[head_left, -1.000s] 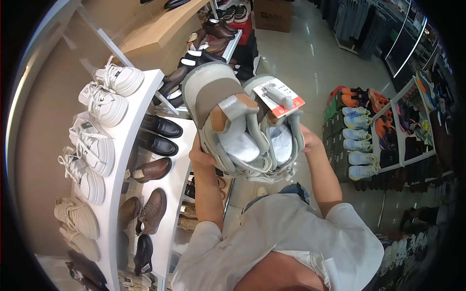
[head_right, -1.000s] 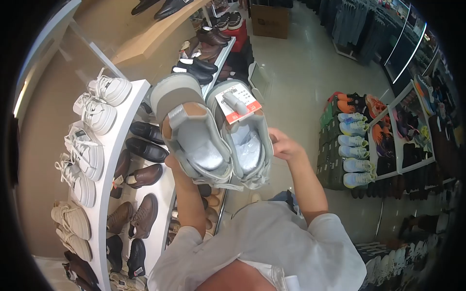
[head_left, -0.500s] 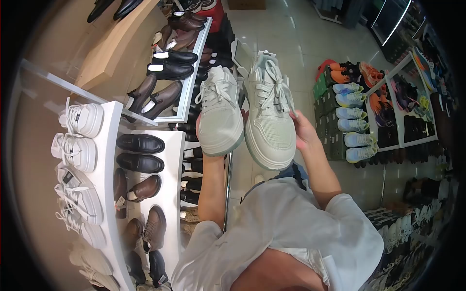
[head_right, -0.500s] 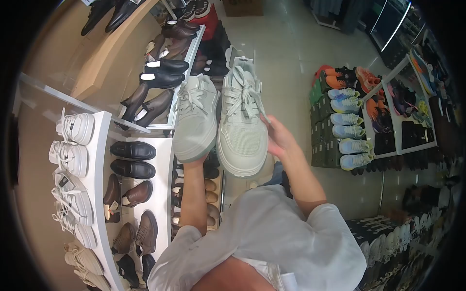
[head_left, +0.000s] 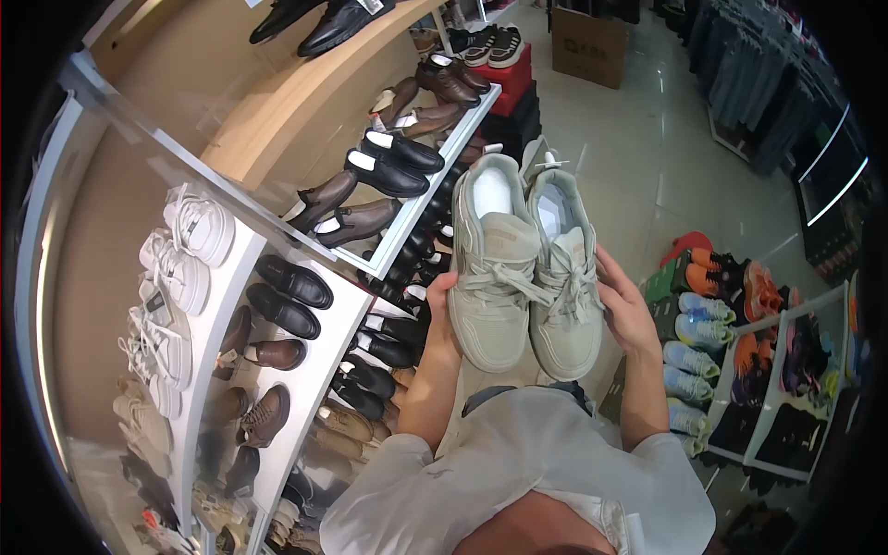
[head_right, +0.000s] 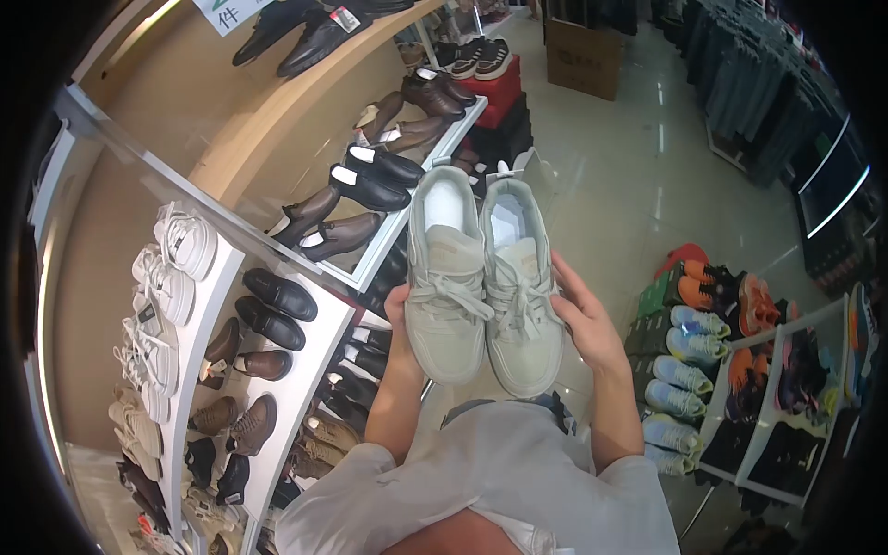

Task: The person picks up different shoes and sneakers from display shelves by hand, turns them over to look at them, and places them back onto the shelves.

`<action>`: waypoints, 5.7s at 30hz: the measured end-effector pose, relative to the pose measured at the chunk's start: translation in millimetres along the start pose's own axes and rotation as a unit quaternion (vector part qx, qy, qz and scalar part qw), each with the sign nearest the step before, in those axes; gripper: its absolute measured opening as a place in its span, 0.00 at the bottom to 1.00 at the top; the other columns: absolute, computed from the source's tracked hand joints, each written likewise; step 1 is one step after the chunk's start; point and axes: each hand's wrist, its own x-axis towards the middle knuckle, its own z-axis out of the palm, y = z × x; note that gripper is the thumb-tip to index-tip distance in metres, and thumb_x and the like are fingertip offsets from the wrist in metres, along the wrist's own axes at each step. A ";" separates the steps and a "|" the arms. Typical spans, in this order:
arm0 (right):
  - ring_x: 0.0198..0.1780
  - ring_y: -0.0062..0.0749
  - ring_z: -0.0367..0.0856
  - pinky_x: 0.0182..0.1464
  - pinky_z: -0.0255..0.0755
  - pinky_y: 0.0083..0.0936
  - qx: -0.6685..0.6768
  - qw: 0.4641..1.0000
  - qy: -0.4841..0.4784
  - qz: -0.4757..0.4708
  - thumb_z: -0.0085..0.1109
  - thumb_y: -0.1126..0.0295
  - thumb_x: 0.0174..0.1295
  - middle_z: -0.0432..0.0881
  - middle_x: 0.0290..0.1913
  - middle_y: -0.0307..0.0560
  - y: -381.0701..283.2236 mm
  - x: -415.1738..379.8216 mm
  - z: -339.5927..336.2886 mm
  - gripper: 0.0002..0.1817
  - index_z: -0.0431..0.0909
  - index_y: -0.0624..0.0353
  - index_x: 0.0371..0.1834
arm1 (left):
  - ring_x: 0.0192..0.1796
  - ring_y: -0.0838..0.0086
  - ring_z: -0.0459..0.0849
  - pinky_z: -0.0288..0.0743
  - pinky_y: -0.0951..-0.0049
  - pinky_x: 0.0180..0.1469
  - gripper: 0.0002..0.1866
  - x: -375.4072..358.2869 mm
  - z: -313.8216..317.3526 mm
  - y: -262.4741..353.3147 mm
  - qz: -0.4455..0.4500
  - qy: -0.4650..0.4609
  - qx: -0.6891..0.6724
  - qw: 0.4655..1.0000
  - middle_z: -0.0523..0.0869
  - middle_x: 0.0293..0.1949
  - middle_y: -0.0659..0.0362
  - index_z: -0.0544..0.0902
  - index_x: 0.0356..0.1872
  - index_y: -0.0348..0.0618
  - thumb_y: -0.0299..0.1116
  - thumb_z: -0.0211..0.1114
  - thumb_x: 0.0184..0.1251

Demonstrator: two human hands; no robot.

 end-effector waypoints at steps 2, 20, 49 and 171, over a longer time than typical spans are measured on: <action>0.78 0.40 0.52 0.76 0.47 0.31 0.046 0.998 -0.031 0.034 0.55 0.58 0.69 0.54 0.78 0.58 -1.8 12.5 -18.5 0.43 0.45 0.64 0.80 | 0.53 0.51 0.83 0.78 0.54 0.59 0.38 9.6 17.2 -8.0 0.005 0.071 0.047 0.996 0.82 0.55 0.45 0.74 0.63 0.38 0.56 0.56 0.56; 0.56 0.46 0.82 0.61 0.75 0.37 0.204 0.968 -0.145 0.021 0.58 0.49 0.56 0.77 0.61 0.60 -33.5 179.8 31.2 0.44 0.62 0.70 0.70 | 0.72 0.41 0.64 0.63 0.36 0.69 0.47 45.0 100.1 65.3 0.248 -0.104 -0.029 0.963 0.67 0.68 0.38 0.59 0.74 0.37 0.53 0.63 0.55; 0.47 0.37 0.86 0.48 0.84 0.30 0.133 0.904 -0.406 -0.023 0.70 0.64 0.59 0.80 0.52 0.60 -124.1 520.7 337.6 0.39 0.60 0.78 0.66 | 0.65 0.36 0.72 0.70 0.42 0.65 0.36 49.0 127.7 420.0 0.451 0.016 0.334 0.827 0.69 0.64 0.27 0.60 0.71 0.29 0.50 0.36 0.73; 0.51 0.42 0.84 0.54 0.76 0.31 -0.028 0.910 -0.089 -0.405 0.81 0.59 0.44 0.82 0.48 0.62 -155.4 672.7 116.7 0.41 0.70 0.69 0.58 | 0.51 0.47 0.81 0.80 0.52 0.52 0.51 352.7 138.9 288.9 0.577 -0.096 0.148 0.798 0.76 0.56 0.36 0.64 0.66 0.25 0.68 0.53 0.60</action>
